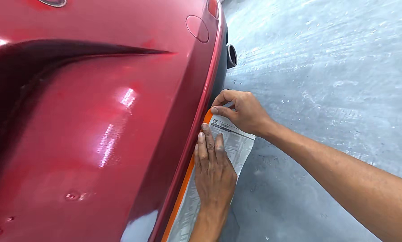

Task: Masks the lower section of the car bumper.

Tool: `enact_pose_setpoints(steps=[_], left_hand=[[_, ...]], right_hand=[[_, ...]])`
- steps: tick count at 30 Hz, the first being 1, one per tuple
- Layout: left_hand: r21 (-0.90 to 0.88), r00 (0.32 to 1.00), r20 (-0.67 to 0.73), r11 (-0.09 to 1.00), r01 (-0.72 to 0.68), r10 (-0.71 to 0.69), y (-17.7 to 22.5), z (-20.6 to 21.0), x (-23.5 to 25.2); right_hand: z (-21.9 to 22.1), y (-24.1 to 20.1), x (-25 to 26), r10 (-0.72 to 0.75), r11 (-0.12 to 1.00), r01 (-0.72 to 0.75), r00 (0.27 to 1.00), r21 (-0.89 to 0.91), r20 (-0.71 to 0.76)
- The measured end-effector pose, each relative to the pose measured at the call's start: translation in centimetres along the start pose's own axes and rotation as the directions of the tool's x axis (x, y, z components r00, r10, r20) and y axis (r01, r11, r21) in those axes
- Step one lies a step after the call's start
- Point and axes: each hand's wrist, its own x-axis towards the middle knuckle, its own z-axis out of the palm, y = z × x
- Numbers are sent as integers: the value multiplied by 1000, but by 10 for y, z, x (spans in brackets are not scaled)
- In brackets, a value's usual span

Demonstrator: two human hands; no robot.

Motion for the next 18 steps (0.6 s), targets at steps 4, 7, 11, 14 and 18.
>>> enact_pose_setpoints(steps=[4,7,11,14,18], left_hand=[[18,1000,12,999,-27,26,-1,1,4],[29,999,18,999,-31,31,-1,1,6],[31,999,13,999,-32,31,-1,1,7],[27,999,19,999,-32,32,-1,1,6],[16,999,5,999,-36,36,-1,1,7]], right_hand=[[4,-1,4,30,999,-30,1000,-17,0],[6,-1,5,44,999,-45,999,-21,-7],[6,-1,6,48,998,-48,999,-34,-12],[7,-2,7,62,997,-62,998,-49,-13],[7,-2,8,68,996,-68,998,-50,-14]])
